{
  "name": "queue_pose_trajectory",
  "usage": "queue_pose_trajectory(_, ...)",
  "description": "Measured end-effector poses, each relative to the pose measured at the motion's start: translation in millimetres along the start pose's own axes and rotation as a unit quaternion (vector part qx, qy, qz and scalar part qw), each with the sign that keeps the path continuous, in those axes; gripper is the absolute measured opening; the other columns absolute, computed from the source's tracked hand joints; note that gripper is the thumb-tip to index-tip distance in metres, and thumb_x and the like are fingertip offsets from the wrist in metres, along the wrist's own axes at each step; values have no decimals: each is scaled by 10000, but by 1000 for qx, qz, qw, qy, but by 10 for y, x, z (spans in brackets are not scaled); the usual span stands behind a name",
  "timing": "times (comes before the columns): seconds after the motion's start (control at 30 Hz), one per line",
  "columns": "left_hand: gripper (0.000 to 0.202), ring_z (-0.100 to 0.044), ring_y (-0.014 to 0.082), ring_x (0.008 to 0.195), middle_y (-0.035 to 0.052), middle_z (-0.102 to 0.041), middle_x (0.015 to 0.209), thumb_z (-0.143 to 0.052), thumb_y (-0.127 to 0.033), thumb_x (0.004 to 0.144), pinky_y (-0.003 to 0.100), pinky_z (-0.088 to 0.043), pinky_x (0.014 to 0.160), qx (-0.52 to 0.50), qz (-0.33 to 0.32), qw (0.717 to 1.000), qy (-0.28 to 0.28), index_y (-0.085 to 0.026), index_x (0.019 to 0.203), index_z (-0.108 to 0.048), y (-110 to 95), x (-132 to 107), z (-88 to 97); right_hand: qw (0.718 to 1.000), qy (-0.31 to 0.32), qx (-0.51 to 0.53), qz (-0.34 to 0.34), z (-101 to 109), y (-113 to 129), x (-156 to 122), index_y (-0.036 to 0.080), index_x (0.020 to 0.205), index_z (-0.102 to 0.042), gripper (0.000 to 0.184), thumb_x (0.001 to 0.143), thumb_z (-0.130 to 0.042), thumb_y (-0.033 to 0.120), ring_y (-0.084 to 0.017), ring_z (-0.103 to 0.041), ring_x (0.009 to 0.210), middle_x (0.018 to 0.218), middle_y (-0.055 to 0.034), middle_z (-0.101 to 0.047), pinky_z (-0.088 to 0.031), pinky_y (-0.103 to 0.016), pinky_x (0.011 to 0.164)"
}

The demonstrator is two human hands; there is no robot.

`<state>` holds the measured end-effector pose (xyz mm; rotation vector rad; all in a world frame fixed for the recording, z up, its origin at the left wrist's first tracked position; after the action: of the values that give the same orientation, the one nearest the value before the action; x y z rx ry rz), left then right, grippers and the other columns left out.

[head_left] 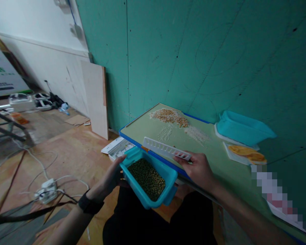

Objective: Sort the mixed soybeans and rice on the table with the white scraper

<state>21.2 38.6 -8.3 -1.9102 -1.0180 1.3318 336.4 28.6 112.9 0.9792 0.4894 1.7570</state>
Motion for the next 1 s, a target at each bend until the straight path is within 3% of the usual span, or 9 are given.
queue_pose_trajectory(0.13,897,-741,483,1205,185,-859,1170,-695,-802,823,567,-649,864,-6,-3,1000,12,-173,1462,-696,43,53,-40,999,-44,-6,-26,226,-73,-33,261,895,-876,264,908,-752,494,-330,-850,850,918,-73,-874,-684,-415,775)
queue_pose_trajectory(0.3,838,-741,484,1227,170,-865,1188,-684,-782,852,593,-645,906,-20,9,1000,22,-185,1441,-714,99,71,-86,985,-143,-71,-60,732,-359,-99,259,806,-856,314,839,-781,561,-352,-848,864,859,-79,-865,-686,-438,777)
queue_pose_trajectory(0.47,876,-703,511,1310,174,-842,1292,-704,-752,864,617,-632,944,-46,12,998,43,-198,1539,-645,148,42,-219,974,-157,-125,-103,992,-545,-297,258,789,-851,320,816,-769,566,-367,-843,838,853,-90,-864,-678,-433,701)
queue_pose_trajectory(0.57,902,-678,513,1352,157,-811,1381,-719,-737,866,632,-612,997,-47,-2,998,42,-248,1611,-578,153,42,-337,976,-143,-128,-106,975,-547,-366,269,751,-842,313,826,-750,559,-371,-840,807,821,-87,-858,-678,-437,687)
queue_pose_trajectory(0.77,899,-520,458,1542,129,-771,1464,-804,-631,859,623,-487,1203,-37,-144,988,48,-266,1641,-550,64,51,-518,981,-128,-120,-83,806,-470,-485,271,829,-870,274,882,-721,494,-356,-845,790,843,-84,-862,-679,-402,649)
queue_pose_trajectory(0.9,870,-470,444,1583,126,-735,1518,-793,-582,894,628,-463,1225,-22,-168,984,52,-267,1659,-524,23,-39,-558,986,-116,-119,-23,610,-264,-706,304,962,-891,207,925,-692,346,-316,-857,811,921,-53,-873,-709,-387,742)
queue_pose_trajectory(1.0,825,-504,441,1557,120,-698,1567,-763,-569,926,593,-499,1199,-23,-154,985,67,-286,1662,-521,19,-121,-572,991,-83,-100,29,442,-52,-853,362,1102,-877,314,948,-644,220,-275,-864,871,1033,-17,-874,-719,-361,795)
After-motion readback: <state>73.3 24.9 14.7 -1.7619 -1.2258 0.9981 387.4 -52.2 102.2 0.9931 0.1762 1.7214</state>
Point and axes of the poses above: each hand's wrist, its own x-axis towards the middle knuckle, its own z-axis out of the back of the hand, y = z × x, the point moved 2 cm from there along x, towards the middle knuckle
